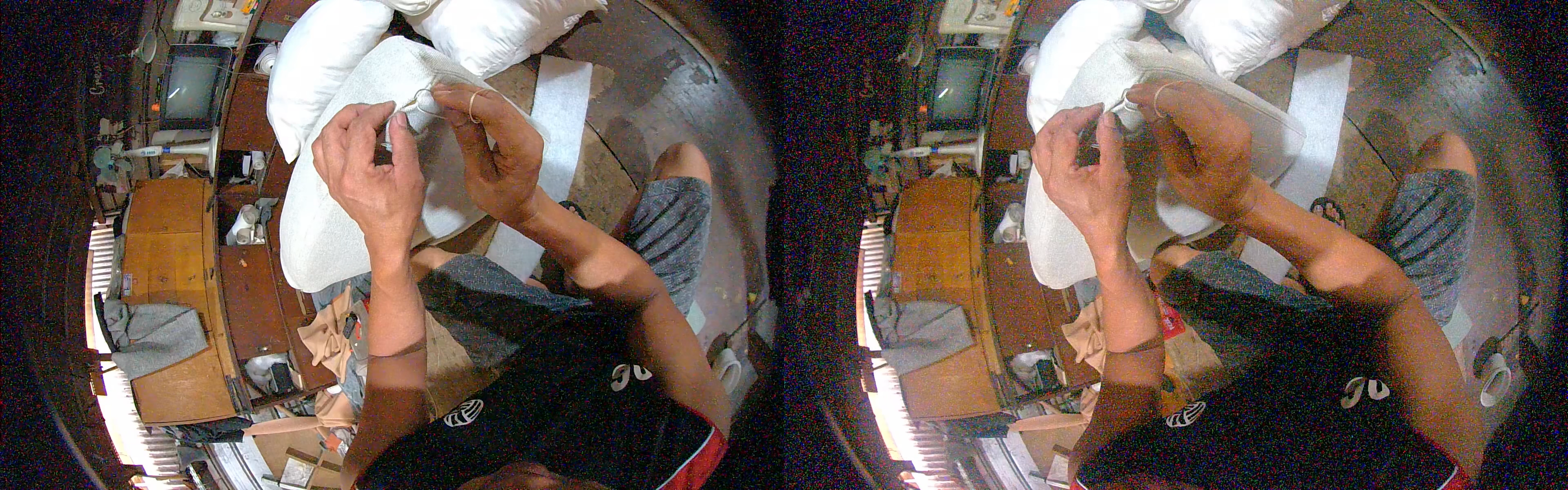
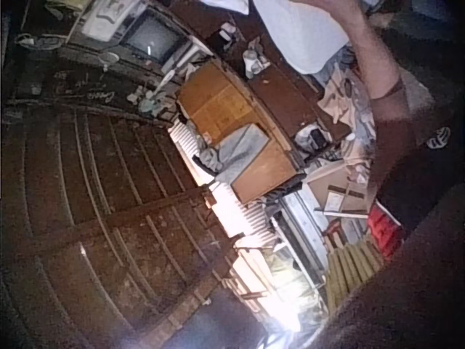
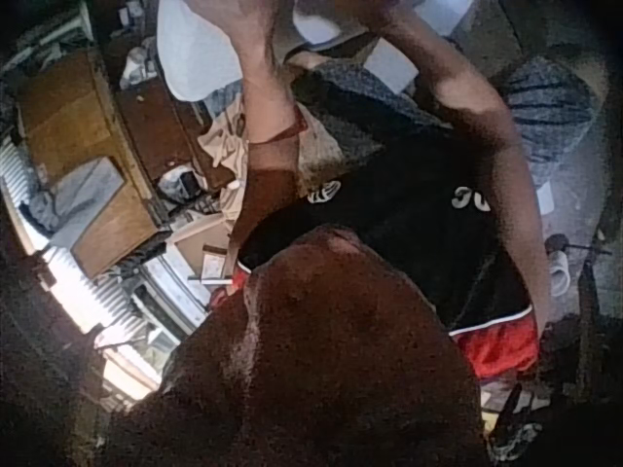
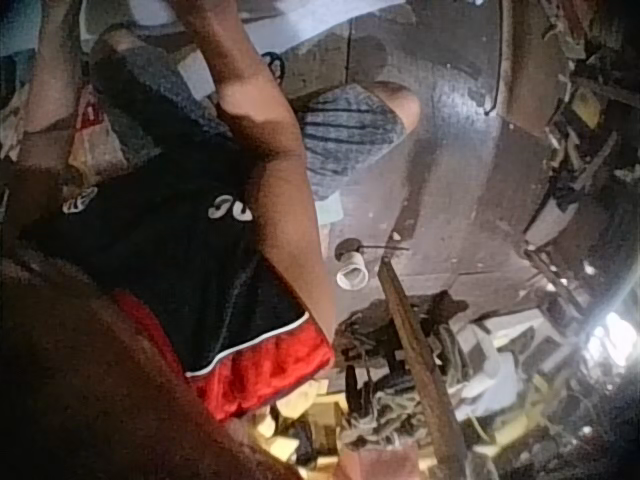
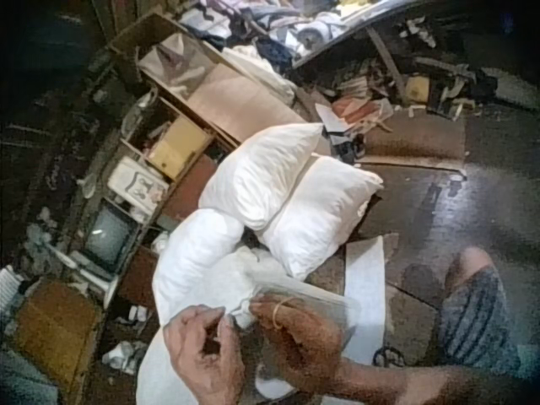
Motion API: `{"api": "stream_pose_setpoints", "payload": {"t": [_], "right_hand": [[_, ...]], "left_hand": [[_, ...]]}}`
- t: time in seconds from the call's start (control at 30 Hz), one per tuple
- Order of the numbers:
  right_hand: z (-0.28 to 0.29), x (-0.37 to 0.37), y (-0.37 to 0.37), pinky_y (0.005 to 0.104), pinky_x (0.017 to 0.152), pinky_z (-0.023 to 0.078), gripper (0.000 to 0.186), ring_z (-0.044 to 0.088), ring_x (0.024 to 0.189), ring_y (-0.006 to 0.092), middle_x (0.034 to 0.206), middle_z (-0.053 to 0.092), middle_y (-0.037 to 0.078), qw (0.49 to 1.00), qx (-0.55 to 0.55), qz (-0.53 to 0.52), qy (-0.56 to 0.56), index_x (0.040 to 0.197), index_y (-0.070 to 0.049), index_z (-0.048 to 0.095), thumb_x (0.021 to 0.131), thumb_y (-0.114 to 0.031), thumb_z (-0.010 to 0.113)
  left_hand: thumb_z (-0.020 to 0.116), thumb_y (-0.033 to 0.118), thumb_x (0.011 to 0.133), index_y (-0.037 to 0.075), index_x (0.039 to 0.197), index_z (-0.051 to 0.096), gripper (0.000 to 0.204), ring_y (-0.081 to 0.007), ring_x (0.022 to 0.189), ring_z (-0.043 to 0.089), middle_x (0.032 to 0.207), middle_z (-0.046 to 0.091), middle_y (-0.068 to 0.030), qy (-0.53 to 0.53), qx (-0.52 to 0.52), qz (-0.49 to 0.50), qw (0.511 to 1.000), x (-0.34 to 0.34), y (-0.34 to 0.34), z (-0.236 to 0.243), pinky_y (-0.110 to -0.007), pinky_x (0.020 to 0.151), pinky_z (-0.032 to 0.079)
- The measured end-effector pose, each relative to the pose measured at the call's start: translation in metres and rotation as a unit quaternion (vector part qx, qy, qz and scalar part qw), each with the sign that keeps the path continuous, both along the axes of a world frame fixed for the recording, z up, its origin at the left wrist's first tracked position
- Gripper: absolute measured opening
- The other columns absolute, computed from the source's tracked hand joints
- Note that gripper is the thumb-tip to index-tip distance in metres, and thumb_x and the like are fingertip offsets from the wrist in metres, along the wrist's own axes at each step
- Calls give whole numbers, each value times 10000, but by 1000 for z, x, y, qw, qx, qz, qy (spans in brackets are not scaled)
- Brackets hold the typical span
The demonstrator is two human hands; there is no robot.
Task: The person hand-sews a white pillow using a needle and thread. They repeatedly insert the needle through the fabric, pull the thread, and adjust the pillow to continue stitching along the seam.
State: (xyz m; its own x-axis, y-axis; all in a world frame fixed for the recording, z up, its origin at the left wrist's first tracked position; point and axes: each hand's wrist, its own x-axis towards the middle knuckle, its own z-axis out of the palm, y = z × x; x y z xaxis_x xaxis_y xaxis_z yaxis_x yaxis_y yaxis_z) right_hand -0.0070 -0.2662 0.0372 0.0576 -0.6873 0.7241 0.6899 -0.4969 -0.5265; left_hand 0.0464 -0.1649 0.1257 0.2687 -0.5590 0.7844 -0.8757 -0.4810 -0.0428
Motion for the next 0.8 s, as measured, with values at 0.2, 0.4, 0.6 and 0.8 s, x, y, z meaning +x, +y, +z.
{"api": "stream_pose_setpoints", "payload": {"t": [0.2,0.4,0.6,0.8], "right_hand": [[1,-4,1,342,893,556,228,712,1059,274,1124,726,183,1000,-3,19,14,1159,22,675,951,102,630],[-3,-1,0,341,880,564,188,721,1041,271,1101,734,180,1000,-12,6,24,1127,29,681,957,90,630],[-3,0,1,355,830,573,182,729,979,294,1055,737,171,999,-1,-14,32,1119,6,691,953,52,632],[1,-3,2,358,789,563,195,722,921,289,1017,736,158,997,42,14,66,1144,-31,699,964,-2,631]], "left_hand": [[781,92,809,90,938,743,135,-273,991,602,1017,679,-84,-13,5,0,1000,2,1,1,-402,913,449],[781,87,810,93,930,747,126,-270,976,604,993,681,-77,-12,-2,-5,1000,3,-1,-1,-398,906,450],[789,84,808,114,957,783,152,-257,957,602,979,684,-66,-15,-9,0,1000,2,-2,-2,-389,897,449],[796,86,803,129,962,796,165,-247,943,600,957,689,-56,-14,-10,2,1000,2,-1,-1,-378,890,447]]}}
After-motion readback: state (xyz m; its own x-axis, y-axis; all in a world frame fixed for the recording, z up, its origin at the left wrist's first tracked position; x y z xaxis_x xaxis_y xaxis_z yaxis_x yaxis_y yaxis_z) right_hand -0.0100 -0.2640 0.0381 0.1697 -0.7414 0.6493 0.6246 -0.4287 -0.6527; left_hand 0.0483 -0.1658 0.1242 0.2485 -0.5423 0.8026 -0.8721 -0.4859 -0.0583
